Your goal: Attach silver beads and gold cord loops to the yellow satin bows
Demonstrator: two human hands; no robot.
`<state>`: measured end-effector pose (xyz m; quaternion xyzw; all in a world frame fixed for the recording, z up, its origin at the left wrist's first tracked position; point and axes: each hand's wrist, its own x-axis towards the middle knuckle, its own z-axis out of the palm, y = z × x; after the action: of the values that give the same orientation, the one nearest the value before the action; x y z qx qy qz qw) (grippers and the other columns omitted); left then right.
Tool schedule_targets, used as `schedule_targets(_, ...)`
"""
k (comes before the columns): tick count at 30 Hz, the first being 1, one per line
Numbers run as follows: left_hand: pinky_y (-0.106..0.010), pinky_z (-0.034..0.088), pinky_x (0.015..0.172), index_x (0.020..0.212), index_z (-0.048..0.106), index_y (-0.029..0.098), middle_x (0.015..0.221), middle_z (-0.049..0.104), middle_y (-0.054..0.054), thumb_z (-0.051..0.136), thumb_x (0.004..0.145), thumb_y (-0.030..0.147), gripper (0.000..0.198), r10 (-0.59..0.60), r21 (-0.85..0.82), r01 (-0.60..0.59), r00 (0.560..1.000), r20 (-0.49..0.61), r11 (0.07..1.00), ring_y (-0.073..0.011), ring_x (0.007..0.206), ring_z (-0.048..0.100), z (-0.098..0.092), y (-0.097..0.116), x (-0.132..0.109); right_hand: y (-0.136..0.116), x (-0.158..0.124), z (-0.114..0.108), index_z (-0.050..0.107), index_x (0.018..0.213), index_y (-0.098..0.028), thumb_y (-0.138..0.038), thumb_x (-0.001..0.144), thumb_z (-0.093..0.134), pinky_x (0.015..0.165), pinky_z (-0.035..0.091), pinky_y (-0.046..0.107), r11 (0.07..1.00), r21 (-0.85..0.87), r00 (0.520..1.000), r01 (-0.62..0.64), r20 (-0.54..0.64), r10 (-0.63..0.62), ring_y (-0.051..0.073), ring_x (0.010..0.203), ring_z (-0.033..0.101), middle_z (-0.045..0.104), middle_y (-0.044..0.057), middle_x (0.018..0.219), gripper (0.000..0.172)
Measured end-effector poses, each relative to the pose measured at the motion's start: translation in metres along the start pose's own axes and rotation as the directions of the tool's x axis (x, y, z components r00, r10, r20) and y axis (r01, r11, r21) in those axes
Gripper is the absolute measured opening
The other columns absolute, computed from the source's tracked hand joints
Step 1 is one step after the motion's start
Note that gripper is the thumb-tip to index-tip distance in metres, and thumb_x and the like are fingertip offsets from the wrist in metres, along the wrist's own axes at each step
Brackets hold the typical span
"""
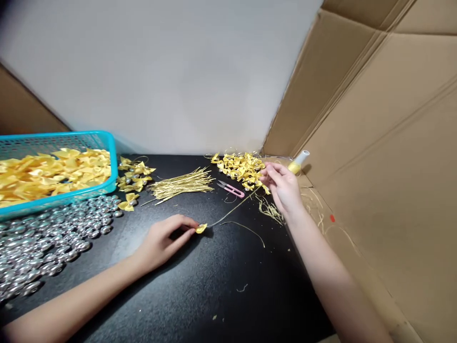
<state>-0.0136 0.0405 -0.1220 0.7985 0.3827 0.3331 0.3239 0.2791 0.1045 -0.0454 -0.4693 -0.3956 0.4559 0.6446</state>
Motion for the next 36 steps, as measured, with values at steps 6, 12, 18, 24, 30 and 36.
schedule_targets(6, -0.025, 0.054, 0.065, 0.087, 0.063, 0.016, 0.080, 0.068, -0.003, 0.068, 0.079, 0.033, 0.019, -0.500, -0.630, 0.446, 0.860, 0.104, 0.636, -0.0130, 0.070, 0.064, -0.004, -0.001, 0.014, -0.021, -0.032, 0.005, 0.069, 0.077, -0.020, -0.031, 0.068, 0.078, 0.058, 0.051, 0.025, 0.997, -0.023, 0.987, 0.079, 0.144, -0.074, 0.007, 0.048, 0.045, 0.047, -0.007, 0.051, 0.016)
schedule_targets(12, -0.022, 0.055, 0.061, 0.093, 0.065, 0.015, 0.086, 0.068, -0.004, 0.073, 0.074, 0.033, 0.027, -0.570, -0.737, 0.484, 0.805, 0.164, 0.472, -0.0113, 0.070, 0.063, -0.007, -0.003, 0.018, -0.006, -0.074, 0.038, 0.070, 0.078, -0.022, -0.032, 0.079, 0.069, 0.045, 0.037, 0.022, 0.983, -0.150, 0.954, 0.104, 0.294, -0.056, 0.008, 0.046, 0.041, 0.057, -0.003, 0.061, 0.010)
schedule_targets(18, -0.025, 0.057, 0.061, 0.101, 0.064, 0.015, 0.095, 0.069, -0.007, 0.066, 0.080, 0.035, 0.029, -0.527, -0.690, 0.478, 0.834, 0.162, 0.544, -0.0149, 0.076, 0.065, -0.007, 0.003, 0.018, 0.051, -0.103, 0.059, 0.068, 0.080, -0.018, -0.034, 0.084, 0.060, 0.050, 0.039, 0.024, 0.903, -0.430, 0.911, 0.020, 0.380, 0.161, 0.012, 0.055, 0.049, 0.061, 0.001, 0.066, 0.018)
schedule_targets(24, -0.030, 0.060, 0.065, 0.107, 0.064, 0.017, 0.101, 0.068, -0.008, 0.065, 0.081, 0.039, 0.035, -0.501, -0.691, 0.450, 0.853, 0.146, 0.565, -0.0186, 0.086, 0.065, -0.006, 0.004, 0.014, 0.082, -0.109, 0.055, 0.071, 0.084, -0.018, -0.026, 0.087, 0.057, 0.050, 0.035, 0.024, 0.844, -0.502, 0.904, 0.190, 0.426, 0.050, 0.011, 0.054, 0.045, 0.053, 0.000, 0.065, 0.017)
schedule_targets(30, -0.027, 0.057, 0.066, 0.109, 0.062, 0.015, 0.095, 0.068, -0.006, 0.071, 0.076, 0.026, 0.036, -0.453, -0.725, 0.415, 0.877, 0.158, 0.550, -0.0125, 0.073, 0.064, -0.006, 0.001, 0.012, 0.084, -0.111, 0.052, 0.071, 0.085, -0.018, -0.023, 0.088, 0.055, 0.048, 0.034, 0.024, 0.841, -0.485, 0.899, 0.241, 0.437, -0.005, 0.010, 0.052, 0.044, 0.049, -0.002, 0.062, 0.017)
schedule_targets(36, -0.029, 0.057, 0.068, 0.110, 0.061, 0.016, 0.087, 0.070, -0.005, 0.069, 0.077, 0.023, 0.035, -0.438, -0.643, 0.386, 0.895, 0.087, 0.661, -0.0153, 0.076, 0.066, 0.000, 0.002, 0.003, 0.079, -0.112, 0.051, 0.072, 0.088, -0.020, -0.017, 0.086, 0.057, 0.048, 0.040, 0.025, 0.778, -0.508, 0.887, 0.370, 0.442, -0.133, 0.012, 0.051, 0.049, 0.056, 0.000, 0.062, 0.016)
